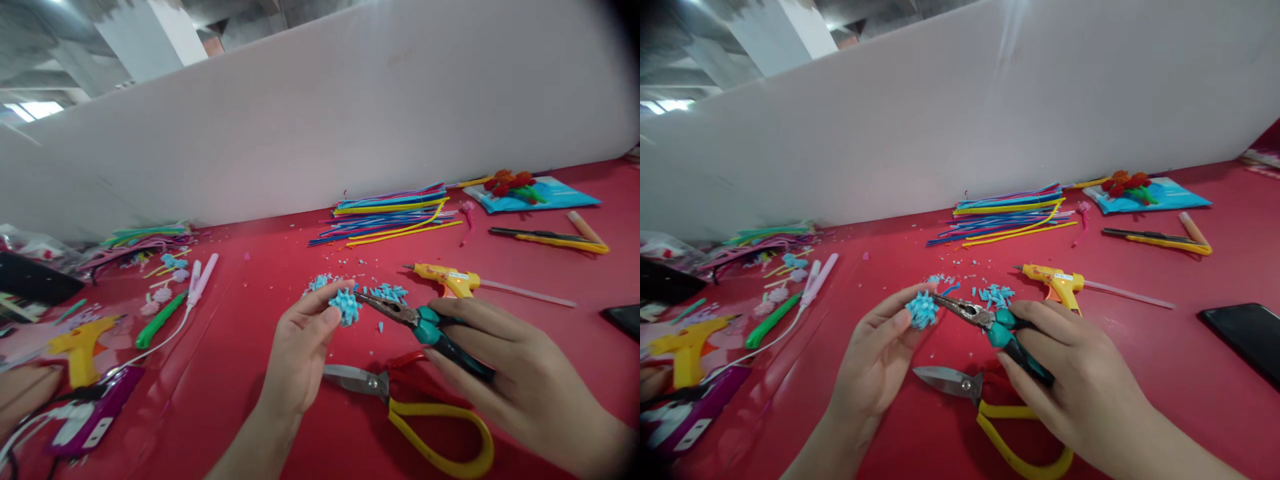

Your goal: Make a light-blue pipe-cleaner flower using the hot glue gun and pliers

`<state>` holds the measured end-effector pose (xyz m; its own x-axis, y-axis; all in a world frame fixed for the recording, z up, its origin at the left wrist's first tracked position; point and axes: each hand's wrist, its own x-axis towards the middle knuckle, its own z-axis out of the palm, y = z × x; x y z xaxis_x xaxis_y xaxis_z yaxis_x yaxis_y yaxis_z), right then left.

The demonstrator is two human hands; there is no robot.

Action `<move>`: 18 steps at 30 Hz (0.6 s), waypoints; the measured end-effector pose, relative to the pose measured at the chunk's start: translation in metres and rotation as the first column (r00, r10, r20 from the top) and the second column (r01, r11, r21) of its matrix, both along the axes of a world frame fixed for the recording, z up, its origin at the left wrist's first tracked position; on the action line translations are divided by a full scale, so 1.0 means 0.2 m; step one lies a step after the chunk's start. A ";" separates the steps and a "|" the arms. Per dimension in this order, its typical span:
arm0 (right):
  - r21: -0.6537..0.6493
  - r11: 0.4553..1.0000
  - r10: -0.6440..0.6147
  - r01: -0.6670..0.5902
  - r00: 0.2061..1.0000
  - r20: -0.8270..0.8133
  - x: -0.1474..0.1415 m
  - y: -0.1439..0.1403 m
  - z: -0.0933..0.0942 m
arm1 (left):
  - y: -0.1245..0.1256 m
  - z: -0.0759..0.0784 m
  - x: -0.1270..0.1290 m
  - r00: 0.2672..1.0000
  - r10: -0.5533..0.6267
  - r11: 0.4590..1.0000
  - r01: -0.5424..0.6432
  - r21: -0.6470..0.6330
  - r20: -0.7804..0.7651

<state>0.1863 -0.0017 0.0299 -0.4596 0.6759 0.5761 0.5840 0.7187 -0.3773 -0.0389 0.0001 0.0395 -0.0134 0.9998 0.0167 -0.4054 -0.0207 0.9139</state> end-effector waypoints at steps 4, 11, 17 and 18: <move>0.155 0.986 -0.067 0.057 0.996 0.061 0.01 -0.01 -0.03 | 0.00 -0.01 0.00 1.000 0.013 1.000 -0.013 -0.020 0.016; 0.423 0.902 -0.219 0.088 0.938 0.270 0.02 -0.03 -0.06 | 0.00 0.00 0.01 0.998 0.043 0.994 -0.036 -0.107 0.056; 0.391 0.913 -0.216 0.115 0.950 0.224 0.00 -0.02 -0.04 | 0.00 0.02 0.02 0.996 0.056 0.992 -0.048 -0.114 0.076; 0.336 0.934 -0.194 0.123 0.963 0.186 0.00 -0.01 -0.03 | 0.01 0.02 0.02 0.994 0.068 0.993 -0.060 -0.103 0.084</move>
